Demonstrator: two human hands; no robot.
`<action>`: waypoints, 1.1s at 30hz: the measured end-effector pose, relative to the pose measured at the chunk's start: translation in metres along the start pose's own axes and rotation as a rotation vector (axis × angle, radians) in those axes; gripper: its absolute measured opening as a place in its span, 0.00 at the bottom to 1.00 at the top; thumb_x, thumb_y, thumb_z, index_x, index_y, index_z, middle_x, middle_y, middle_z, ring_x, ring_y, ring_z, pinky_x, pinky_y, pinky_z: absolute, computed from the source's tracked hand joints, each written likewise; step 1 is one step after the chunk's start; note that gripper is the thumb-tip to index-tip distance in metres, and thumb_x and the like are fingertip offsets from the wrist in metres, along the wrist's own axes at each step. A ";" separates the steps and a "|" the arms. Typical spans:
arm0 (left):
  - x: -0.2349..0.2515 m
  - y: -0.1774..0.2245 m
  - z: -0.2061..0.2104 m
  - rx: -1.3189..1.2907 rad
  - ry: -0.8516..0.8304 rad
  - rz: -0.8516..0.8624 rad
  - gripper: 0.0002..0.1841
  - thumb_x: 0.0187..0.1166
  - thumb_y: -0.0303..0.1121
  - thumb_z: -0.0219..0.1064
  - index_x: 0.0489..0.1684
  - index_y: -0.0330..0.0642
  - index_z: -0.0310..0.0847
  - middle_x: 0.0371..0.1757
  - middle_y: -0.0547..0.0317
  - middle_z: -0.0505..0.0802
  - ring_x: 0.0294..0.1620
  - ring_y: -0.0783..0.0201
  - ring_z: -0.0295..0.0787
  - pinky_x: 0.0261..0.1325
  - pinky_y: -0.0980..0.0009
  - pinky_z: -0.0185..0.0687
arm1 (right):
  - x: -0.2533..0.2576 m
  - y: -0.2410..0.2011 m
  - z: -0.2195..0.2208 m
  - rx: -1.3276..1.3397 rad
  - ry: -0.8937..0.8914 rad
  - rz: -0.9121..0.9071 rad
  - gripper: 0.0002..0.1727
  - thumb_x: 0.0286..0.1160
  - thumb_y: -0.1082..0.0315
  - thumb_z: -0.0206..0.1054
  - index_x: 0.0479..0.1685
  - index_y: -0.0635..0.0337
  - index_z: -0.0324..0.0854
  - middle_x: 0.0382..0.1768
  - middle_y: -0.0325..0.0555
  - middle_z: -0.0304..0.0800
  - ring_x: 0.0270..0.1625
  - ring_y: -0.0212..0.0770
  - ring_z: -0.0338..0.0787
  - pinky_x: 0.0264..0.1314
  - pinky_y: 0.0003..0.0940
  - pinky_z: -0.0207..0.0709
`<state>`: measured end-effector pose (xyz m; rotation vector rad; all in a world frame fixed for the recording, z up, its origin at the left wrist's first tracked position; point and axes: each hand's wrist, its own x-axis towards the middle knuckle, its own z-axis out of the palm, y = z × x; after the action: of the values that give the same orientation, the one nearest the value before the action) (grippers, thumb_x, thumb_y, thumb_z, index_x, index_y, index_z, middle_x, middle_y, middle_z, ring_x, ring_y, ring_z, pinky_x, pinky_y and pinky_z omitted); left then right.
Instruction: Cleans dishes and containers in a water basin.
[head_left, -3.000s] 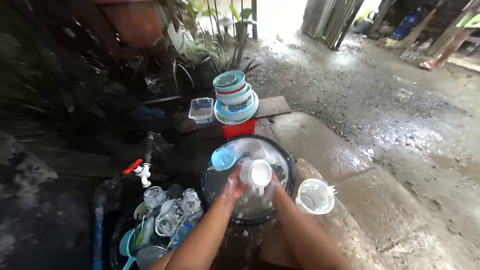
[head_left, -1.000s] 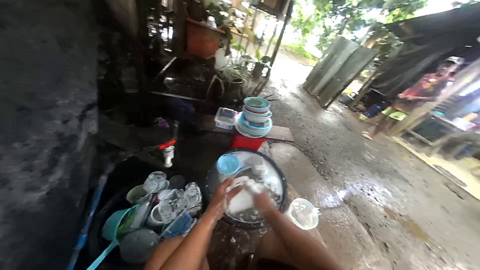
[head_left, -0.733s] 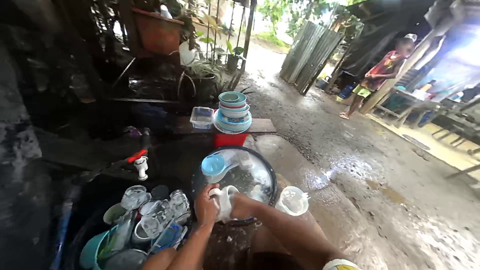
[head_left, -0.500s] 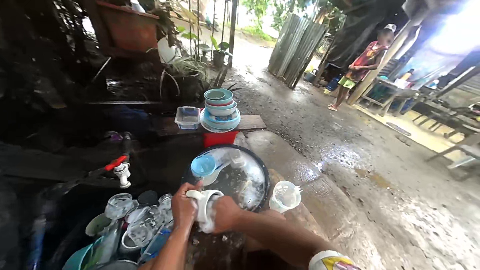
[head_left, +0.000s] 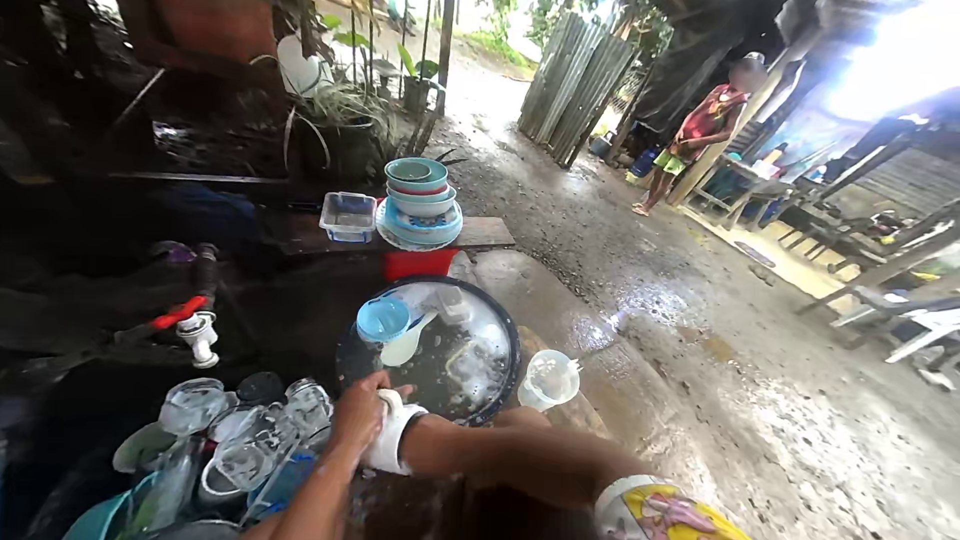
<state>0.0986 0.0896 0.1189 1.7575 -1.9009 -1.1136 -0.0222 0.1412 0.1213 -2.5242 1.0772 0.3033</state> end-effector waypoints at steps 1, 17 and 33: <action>0.001 -0.001 0.004 -0.008 0.012 -0.037 0.19 0.84 0.40 0.69 0.54 0.27 0.82 0.53 0.28 0.89 0.61 0.33 0.86 0.66 0.37 0.75 | 0.003 0.000 -0.006 0.000 -0.088 0.027 0.20 0.76 0.71 0.70 0.65 0.67 0.82 0.68 0.69 0.83 0.73 0.69 0.80 0.71 0.70 0.72; -0.031 0.000 0.037 -1.154 -0.117 0.147 0.53 0.79 0.72 0.13 0.87 0.34 0.54 0.77 0.43 0.80 0.73 0.53 0.83 0.66 0.52 0.86 | -0.034 0.066 -0.017 2.149 0.780 0.091 0.25 0.92 0.55 0.37 0.50 0.57 0.80 0.37 0.43 0.93 0.40 0.37 0.93 0.43 0.37 0.89; 0.000 -0.012 0.036 -0.780 0.463 0.261 0.26 0.83 0.27 0.62 0.82 0.37 0.72 0.83 0.40 0.73 0.81 0.52 0.72 0.81 0.57 0.70 | 0.043 0.053 -0.043 0.995 0.701 0.502 0.23 0.95 0.64 0.48 0.77 0.69 0.74 0.70 0.65 0.83 0.71 0.53 0.83 0.76 0.50 0.73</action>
<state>0.0817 0.1015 0.0874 1.1513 -1.1442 -1.0317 -0.0300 0.0618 0.1319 -1.4279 1.5680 -0.8547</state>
